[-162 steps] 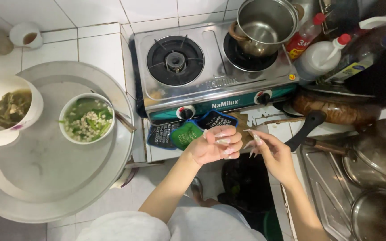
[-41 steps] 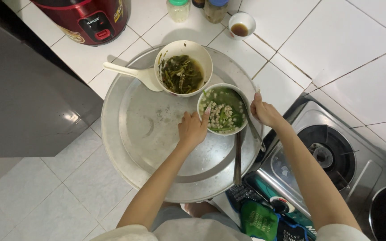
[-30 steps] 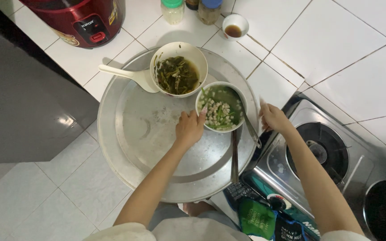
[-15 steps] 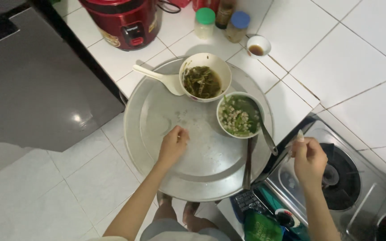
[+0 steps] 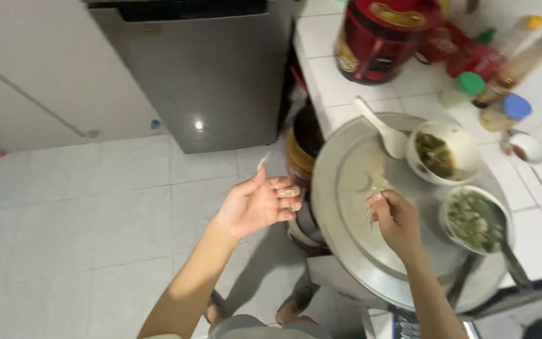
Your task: Transferring vegetables and meat from a cooking pot into a bowl, pouring broth, and retrieving a tomato from a refrigerator.
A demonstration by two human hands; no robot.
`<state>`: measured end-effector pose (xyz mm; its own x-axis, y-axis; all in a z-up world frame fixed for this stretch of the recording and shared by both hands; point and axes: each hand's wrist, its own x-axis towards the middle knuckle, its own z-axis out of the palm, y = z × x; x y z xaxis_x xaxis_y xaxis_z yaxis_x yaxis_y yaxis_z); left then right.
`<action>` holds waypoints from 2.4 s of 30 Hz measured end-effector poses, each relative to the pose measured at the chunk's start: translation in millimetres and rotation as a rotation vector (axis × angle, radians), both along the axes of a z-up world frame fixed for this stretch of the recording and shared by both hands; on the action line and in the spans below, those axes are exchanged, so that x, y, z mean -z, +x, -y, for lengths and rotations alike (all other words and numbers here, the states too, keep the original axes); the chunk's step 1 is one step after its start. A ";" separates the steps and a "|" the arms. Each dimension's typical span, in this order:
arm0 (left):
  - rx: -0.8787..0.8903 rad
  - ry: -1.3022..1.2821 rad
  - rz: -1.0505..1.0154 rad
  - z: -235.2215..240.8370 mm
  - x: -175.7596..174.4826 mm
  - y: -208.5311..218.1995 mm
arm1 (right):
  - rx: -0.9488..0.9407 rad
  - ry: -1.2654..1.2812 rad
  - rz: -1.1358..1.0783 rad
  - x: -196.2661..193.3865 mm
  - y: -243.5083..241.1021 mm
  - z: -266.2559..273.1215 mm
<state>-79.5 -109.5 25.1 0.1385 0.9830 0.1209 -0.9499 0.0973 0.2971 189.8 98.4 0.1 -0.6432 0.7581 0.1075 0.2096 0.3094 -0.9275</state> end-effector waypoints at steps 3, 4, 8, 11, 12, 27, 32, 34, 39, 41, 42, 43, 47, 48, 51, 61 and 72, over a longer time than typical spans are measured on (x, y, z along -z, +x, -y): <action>-0.122 0.055 -0.110 75.5 -8.0 -46.1 | -0.127 0.005 0.063 0.3 -82.1 47.1; -0.150 0.052 -0.120 98.4 -8.8 -63.0 | -0.156 0.004 0.054 -2.3 -112.1 67.6; -0.230 0.164 -0.178 181.7 -8.5 -125.5 | -0.284 -0.001 0.076 -6.5 -219.7 144.4; -0.264 0.197 -0.162 227.3 -1.7 -168.3 | -0.344 0.020 0.101 -7.6 -289.1 190.0; -0.265 0.214 -0.131 239.8 2.1 -179.8 | -0.342 0.036 0.134 -8.7 -308.2 203.8; -0.847 -0.253 -0.218 260.7 27.8 -405.1 | -0.325 -0.260 0.100 54.5 -604.1 130.0; -0.975 -0.336 -0.428 219.2 49.5 -508.9 | -0.311 -0.370 -0.005 87.3 -725.4 70.1; -1.002 -0.422 -0.479 204.5 53.4 -544.7 | -0.306 -0.501 -0.035 90.8 -768.8 55.2; -1.085 -0.546 -0.592 181.0 55.3 -606.0 | -0.179 -0.949 -0.302 105.1 -857.4 21.6; -1.081 -0.583 -0.595 177.3 60.4 -619.8 | -0.157 -0.932 -0.354 126.3 -874.5 12.1; -1.081 -0.616 -0.605 176.1 62.1 -627.0 | -0.140 -0.913 -0.412 135.9 -883.2 8.0; -1.076 -0.615 -0.606 175.8 63.0 -633.1 | -0.136 -0.912 -0.413 128.4 -886.0 15.9; -1.064 -0.587 -0.618 178.9 63.2 -650.7 | -0.029 -0.948 -0.467 116.3 -897.7 26.9; -1.031 -0.631 -0.606 181.5 62.3 -653.3 | 0.010 -0.992 -0.493 119.0 -899.4 25.5; -0.979 -0.699 -0.573 193.9 70.0 -655.4 | 0.052 -1.038 -0.528 132.2 -902.7 23.0; -0.770 -0.736 -0.710 259.9 55.3 -656.6 | 0.210 -1.015 -0.614 158.2 -790.6 57.4; -0.531 -0.476 -0.838 178.7 49.6 -631.2 | 0.552 -0.975 -0.822 101.2 -535.9 155.0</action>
<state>-710.7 -288.2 -24.5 -0.4547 0.8629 -0.2206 -0.4189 0.0114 0.9079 -346.1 -56.5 -101.1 -0.2501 0.8779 -0.4084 -0.6134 -0.4700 -0.6347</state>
